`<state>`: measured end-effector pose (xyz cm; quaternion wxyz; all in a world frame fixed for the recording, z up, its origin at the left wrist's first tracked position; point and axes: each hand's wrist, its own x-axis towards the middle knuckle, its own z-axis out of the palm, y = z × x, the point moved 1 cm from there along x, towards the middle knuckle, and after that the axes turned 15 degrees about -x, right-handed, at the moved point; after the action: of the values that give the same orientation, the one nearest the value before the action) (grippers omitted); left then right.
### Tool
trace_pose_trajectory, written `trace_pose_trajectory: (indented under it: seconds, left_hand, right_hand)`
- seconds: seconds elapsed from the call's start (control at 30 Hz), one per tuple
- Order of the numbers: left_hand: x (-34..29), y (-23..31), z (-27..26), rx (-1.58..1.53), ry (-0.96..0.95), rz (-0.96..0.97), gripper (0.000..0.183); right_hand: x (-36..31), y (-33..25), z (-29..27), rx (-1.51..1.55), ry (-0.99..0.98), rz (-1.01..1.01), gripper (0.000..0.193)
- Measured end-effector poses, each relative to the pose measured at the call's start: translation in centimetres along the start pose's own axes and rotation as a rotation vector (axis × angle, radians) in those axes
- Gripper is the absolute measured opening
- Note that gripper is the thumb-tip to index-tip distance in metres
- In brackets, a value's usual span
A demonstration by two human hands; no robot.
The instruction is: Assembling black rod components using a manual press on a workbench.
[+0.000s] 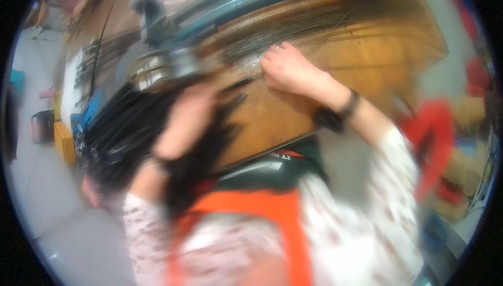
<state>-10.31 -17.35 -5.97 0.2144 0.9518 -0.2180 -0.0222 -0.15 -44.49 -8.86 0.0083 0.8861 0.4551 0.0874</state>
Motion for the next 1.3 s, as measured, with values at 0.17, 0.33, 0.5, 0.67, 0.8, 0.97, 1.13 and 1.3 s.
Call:
trace_pose_trajectory:
  seconds: [0.17,0.33,0.5,0.67,0.8,0.97,1.13,1.3]
  left_hand:
    - [-0.3,1.1,-2.0,-0.018,-0.12,-0.096,0.021]
    - [-0.4,3.1,-5.5,-0.034,-0.055,-0.005,0.023]
    - [-0.8,3.7,-7.7,-0.034,-0.015,-0.03,0.02]
    - [-0.4,5.1,-7.5,-0.025,-0.099,-0.017,0.023]
    - [-2.6,1.2,-7.6,0.057,0.046,-0.038,0.023]
    - [-1.1,2.4,-4.2,-0.021,-0.062,0.014,0.021]
    - [-2.4,0.6,-3.9,0.02,0.047,-0.021,0.021]
    - [-1.2,1.6,-3.6,-0.025,0.013,0.024,0.021]
  right_hand:
    - [-1.8,1.6,-1.1,0.238,0.208,0.01,0.038]
    - [-0.1,1.7,0.1,0.078,0.104,0.085,0.013]
    - [1.1,1.4,-3.0,0.2,0.552,0.036,0.023]
    - [2.5,-2.9,-3.9,0.477,0.355,-0.15,0.004]
    - [0.4,2.0,-1.1,0.146,0.547,0.192,0.019]
    - [2.6,-3.2,-2.8,0.158,0.249,-0.109,0.04]
    - [-5.5,3.8,-3.8,-0.044,0.475,0.422,0.053]
    - [-13.7,8.5,-1.1,-0.236,0.025,1.1,0.042]
